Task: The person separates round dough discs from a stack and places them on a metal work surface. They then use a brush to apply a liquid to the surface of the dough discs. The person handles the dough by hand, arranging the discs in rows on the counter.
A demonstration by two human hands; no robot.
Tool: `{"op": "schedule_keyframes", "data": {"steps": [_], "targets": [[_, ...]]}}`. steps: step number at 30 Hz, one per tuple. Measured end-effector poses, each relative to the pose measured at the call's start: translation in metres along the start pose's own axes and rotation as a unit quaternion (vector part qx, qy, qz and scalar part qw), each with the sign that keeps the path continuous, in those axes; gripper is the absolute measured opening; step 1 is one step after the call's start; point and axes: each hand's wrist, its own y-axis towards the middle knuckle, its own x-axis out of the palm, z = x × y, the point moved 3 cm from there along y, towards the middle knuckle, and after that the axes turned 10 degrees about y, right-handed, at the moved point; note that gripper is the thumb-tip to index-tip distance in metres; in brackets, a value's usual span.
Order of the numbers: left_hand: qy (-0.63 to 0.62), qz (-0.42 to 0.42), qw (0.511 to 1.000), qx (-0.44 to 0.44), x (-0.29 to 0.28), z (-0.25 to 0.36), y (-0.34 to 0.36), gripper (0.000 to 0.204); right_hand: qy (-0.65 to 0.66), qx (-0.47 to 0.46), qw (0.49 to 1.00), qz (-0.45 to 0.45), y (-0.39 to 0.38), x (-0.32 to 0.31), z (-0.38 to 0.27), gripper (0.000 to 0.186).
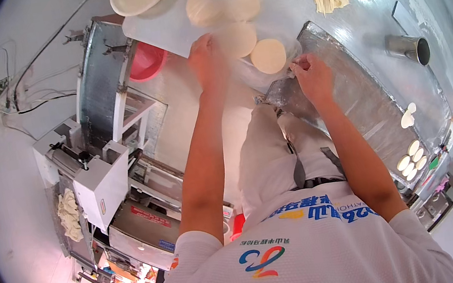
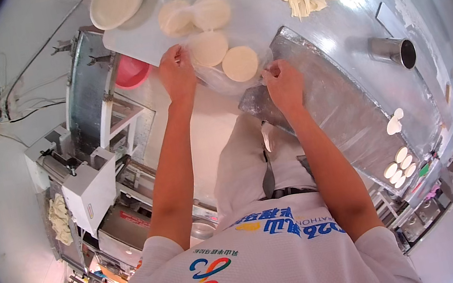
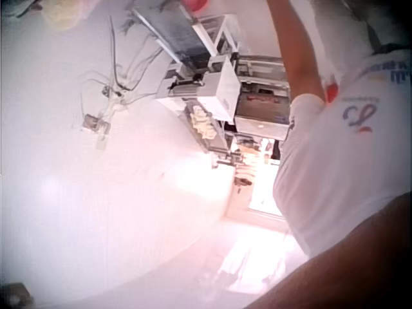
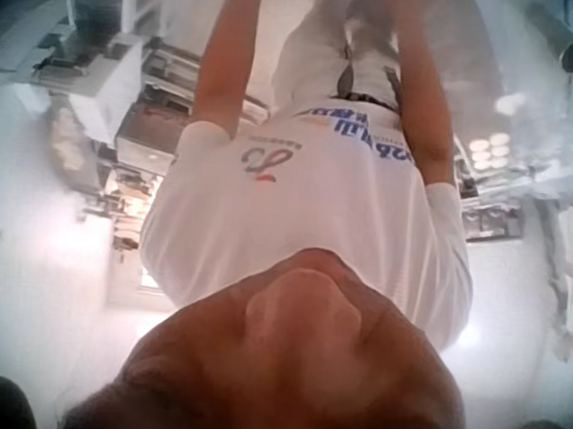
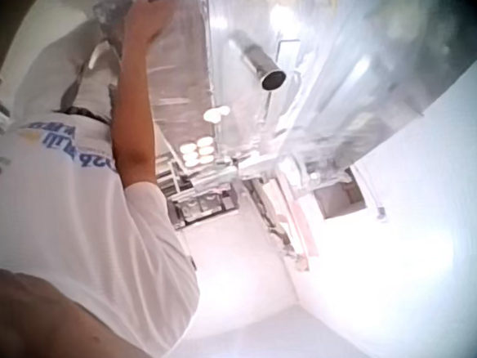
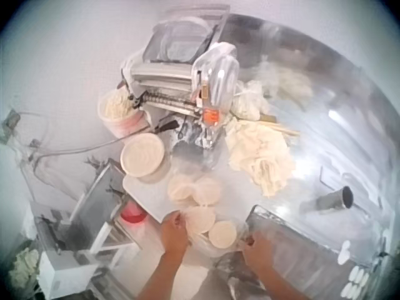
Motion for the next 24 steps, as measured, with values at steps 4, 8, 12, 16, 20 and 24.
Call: {"op": "schedule_keyframes", "data": {"steps": [4,8,12,16,20,24], "targets": [[-0.003,0.005,1.0,0.03,-0.034,0.023,-0.002,0.022,0.108,0.026,0.994,0.024,-0.005,-0.01,-0.005,0.023],[-0.137,-0.029,0.99,-0.011,-0.073,0.052,-0.007,0.016,0.207,0.029,0.977,-0.049,-0.018,-0.031,-0.03,0.024],[-0.304,-0.105,0.945,-0.055,-0.102,0.08,0.012,0.014,0.282,0.052,0.955,-0.08,-0.03,-0.053,-0.068,0.025],[-0.257,-0.181,0.946,-0.078,-0.119,0.087,0.026,0.016,0.255,0.064,0.959,-0.11,-0.041,-0.08,-0.113,0.024],[-0.266,-0.256,0.923,-0.11,-0.132,0.077,0.034,0.015,0.343,0.042,0.931,-0.119,-0.047,-0.074,-0.129,0.02],[-0.212,-0.318,0.924,0.001,-0.145,0.078,0.048,0.016,0.403,-0.018,0.913,-0.069,-0.053,-0.056,-0.15,0.017]]}}
